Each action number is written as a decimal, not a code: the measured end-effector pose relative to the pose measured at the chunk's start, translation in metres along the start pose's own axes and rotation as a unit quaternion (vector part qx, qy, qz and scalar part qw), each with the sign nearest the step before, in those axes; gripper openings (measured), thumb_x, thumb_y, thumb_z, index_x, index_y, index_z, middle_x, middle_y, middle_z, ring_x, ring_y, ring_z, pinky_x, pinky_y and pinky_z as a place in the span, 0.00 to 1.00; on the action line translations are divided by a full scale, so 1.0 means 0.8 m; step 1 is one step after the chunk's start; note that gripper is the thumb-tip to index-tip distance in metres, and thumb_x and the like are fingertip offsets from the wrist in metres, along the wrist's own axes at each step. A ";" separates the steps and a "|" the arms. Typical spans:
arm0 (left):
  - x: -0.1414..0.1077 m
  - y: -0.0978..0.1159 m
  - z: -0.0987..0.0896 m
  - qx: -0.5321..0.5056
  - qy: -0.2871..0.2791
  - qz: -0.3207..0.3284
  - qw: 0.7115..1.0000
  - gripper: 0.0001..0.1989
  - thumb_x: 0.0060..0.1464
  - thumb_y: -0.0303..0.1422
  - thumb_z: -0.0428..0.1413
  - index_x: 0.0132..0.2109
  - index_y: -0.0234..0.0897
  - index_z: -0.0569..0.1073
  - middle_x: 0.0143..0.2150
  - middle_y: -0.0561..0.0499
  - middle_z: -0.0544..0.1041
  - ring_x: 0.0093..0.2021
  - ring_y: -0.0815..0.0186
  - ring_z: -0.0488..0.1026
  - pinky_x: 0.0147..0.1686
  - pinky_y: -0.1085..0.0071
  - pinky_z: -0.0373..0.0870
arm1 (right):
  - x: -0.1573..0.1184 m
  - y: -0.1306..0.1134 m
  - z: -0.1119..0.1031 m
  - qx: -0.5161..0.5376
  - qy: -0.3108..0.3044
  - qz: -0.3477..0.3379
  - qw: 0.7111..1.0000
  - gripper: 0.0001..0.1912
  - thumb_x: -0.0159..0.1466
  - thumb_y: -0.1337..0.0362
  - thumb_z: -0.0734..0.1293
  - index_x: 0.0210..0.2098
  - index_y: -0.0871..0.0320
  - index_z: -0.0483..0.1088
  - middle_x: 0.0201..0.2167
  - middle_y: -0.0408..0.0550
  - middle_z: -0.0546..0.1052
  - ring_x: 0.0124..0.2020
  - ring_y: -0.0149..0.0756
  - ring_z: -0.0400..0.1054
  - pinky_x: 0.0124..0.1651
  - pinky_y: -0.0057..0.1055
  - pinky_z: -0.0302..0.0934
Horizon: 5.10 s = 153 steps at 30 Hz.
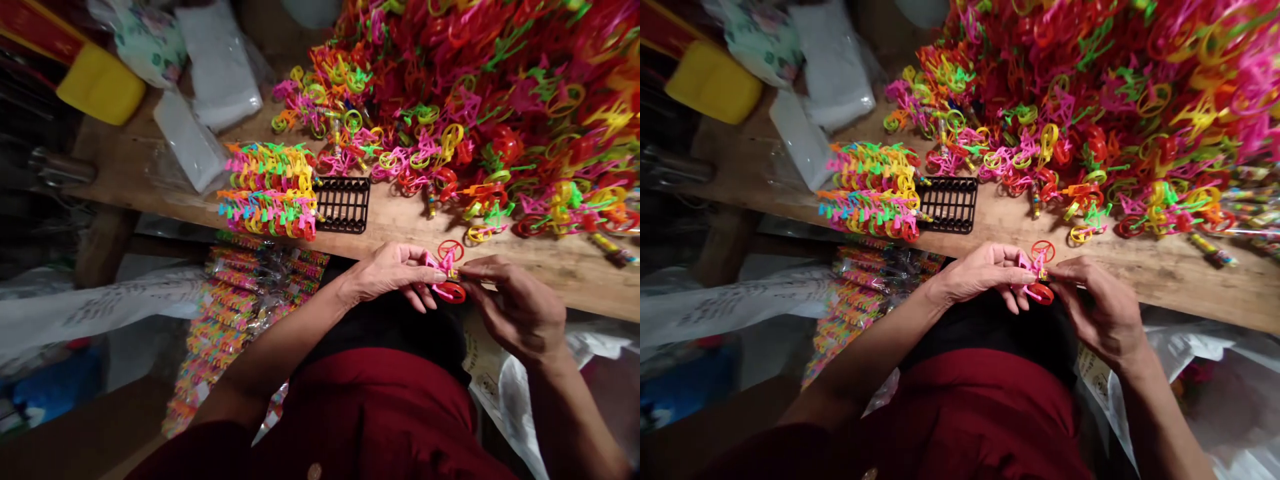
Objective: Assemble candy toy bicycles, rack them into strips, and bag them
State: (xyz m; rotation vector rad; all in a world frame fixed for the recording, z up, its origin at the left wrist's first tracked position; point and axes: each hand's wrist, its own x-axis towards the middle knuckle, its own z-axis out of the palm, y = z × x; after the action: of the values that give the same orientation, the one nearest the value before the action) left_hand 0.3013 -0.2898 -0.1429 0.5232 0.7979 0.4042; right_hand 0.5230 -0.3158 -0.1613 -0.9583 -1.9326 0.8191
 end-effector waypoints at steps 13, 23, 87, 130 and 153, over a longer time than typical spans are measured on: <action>-0.037 0.010 -0.002 0.071 0.149 0.069 0.984 0.39 0.47 0.64 0.61 0.47 0.31 0.73 0.45 0.37 0.81 0.29 0.63 0.80 0.24 0.70 0.78 | 0.019 -0.007 0.043 -0.256 0.068 -0.017 0.964 0.09 0.67 0.68 0.68 0.47 0.56 0.72 0.39 0.50 0.79 0.37 0.38 0.72 0.38 0.34 0.62; -0.049 0.021 -0.005 0.370 0.210 0.148 0.893 0.18 0.60 0.44 0.61 0.47 0.33 0.78 0.35 0.51 0.78 0.28 0.72 0.73 0.29 0.77 0.69 | 0.019 -0.007 0.063 0.119 0.048 0.242 0.962 0.12 0.64 0.55 0.72 0.43 0.54 0.77 0.26 0.41 0.76 0.25 0.31 0.69 0.27 0.27 0.64; -0.094 0.113 -0.113 0.721 0.379 0.248 0.524 0.21 0.69 0.32 0.40 0.57 0.31 0.74 0.53 0.43 0.80 0.54 0.59 0.74 0.63 0.57 0.60 | 0.172 0.023 0.214 -0.126 0.076 -0.051 0.988 0.09 0.68 0.71 0.61 0.32 0.57 0.70 0.26 0.45 0.73 0.30 0.36 0.61 0.35 0.32 0.55; -0.069 0.144 -0.121 0.788 0.297 0.198 0.501 0.19 0.62 0.33 0.43 0.45 0.34 0.79 0.40 0.47 0.82 0.42 0.61 0.78 0.50 0.60 0.71 | 0.130 0.011 0.118 -0.188 0.141 0.062 0.970 0.12 0.70 0.64 0.62 0.52 0.56 0.69 0.40 0.49 0.80 0.36 0.36 0.74 0.38 0.32 0.66; -0.115 0.124 -0.095 0.791 0.318 0.246 0.462 0.29 0.72 0.43 0.37 0.70 0.30 0.62 0.73 0.41 0.62 0.76 0.52 0.52 0.74 0.49 0.45 | 0.087 -0.017 0.153 0.033 0.070 0.035 0.996 0.10 0.68 0.67 0.64 0.46 0.55 0.74 0.37 0.48 0.81 0.35 0.36 0.75 0.38 0.32 0.67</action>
State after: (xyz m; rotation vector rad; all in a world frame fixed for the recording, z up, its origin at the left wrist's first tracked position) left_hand 0.1703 -0.2369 -0.0773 2.5663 1.6695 0.2490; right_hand 0.3858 -0.2872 -0.1814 -1.0204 -1.7519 0.8278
